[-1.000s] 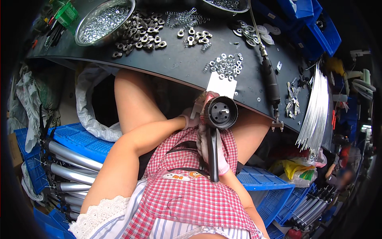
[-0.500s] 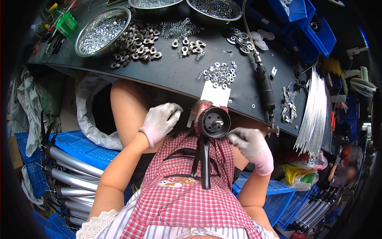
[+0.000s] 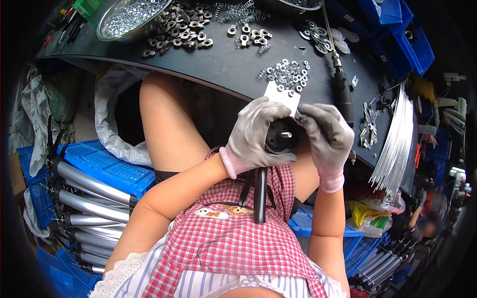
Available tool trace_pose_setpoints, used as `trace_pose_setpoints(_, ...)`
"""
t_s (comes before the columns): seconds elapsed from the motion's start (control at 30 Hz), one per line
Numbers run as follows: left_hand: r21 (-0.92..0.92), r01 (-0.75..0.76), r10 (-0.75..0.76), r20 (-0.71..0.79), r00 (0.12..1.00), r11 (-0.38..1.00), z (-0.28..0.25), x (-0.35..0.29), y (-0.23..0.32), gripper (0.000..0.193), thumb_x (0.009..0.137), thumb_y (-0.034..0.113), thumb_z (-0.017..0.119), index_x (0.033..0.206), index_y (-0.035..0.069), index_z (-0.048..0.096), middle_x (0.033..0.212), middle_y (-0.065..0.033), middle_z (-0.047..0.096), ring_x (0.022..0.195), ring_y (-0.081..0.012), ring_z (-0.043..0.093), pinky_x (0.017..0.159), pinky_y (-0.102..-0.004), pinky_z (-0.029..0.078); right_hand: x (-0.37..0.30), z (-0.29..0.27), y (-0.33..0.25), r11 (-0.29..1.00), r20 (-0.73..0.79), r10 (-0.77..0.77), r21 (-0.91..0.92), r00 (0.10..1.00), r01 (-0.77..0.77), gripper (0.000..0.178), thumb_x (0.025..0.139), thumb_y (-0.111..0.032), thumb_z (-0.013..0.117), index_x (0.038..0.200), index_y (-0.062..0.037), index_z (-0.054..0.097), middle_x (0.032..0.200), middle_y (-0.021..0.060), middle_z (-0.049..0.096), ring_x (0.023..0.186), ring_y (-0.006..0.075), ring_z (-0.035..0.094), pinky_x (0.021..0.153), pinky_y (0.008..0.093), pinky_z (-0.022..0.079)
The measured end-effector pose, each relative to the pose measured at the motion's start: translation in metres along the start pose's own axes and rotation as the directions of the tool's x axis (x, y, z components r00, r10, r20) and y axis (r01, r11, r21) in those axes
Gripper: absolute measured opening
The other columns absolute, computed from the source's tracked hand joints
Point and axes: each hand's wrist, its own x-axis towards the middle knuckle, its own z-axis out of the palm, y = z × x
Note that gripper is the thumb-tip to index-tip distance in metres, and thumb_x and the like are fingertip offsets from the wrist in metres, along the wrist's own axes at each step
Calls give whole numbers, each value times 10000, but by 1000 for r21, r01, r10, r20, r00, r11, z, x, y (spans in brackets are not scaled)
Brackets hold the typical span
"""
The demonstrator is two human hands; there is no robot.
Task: The person assembles components of a mechanical hardware device by hand, fitting washers, springs, pistons, and metal plates into a metal cylinder, then securing them with a pneumatic screwdriver, pliers, and a manual clamping tool.
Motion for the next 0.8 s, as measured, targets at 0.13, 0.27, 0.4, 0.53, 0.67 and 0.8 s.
trace_pose_setpoints(0.13,19,-2,4,-64,998,1000,3,1,2,761,477,347,878,1086,92,500,917,-102,616,775,-338,597,769,-444,475,-14,-9,-18,927,209,-259,-222,943,303,248,687,-54,762,926,-81,700,845,72,665,732,237,656,655,318,520)
trace_pose_setpoints(0.27,17,-14,16,-73,997,1000,4,3,3,773,475,326,878,1100,98,485,889,-101,615,736,-345,585,692,-446,479,-11,-10,-27,969,215,-134,-177,967,173,230,697,-41,752,917,-73,693,880,88,673,760,249,663,689,323,527)
trace_pose_setpoints(0.4,2,-11,11,-53,999,1000,3,2,1,774,451,291,870,1094,95,486,883,-101,614,726,-343,581,683,-441,476,2,-12,-25,980,365,182,2,913,-197,222,705,-2,722,918,-36,669,860,106,653,765,256,651,689,325,514)
trace_pose_setpoints(0.53,-15,37,-37,-42,998,999,2,0,3,813,421,212,890,1136,100,517,945,-105,621,853,-308,597,769,-401,479,16,-22,-31,995,460,77,-95,885,-37,217,688,-7,724,893,-32,659,847,110,644,777,256,657,689,332,514)
trace_pose_setpoints(0.67,-9,41,-41,-5,999,999,0,-1,2,836,412,216,891,1147,104,509,939,-101,624,841,-314,601,760,-407,481,10,-25,-26,999,458,24,-43,889,-5,202,695,-37,738,880,-39,659,850,106,649,812,266,664,708,323,521)
trace_pose_setpoints(0.8,-24,13,-15,-83,996,1000,9,-4,-5,769,403,279,872,1057,78,519,894,-108,618,760,-352,585,743,-447,477,4,-18,-25,995,357,-1,-91,934,36,182,727,-33,724,898,-35,664,839,112,649,782,228,667,701,308,516)
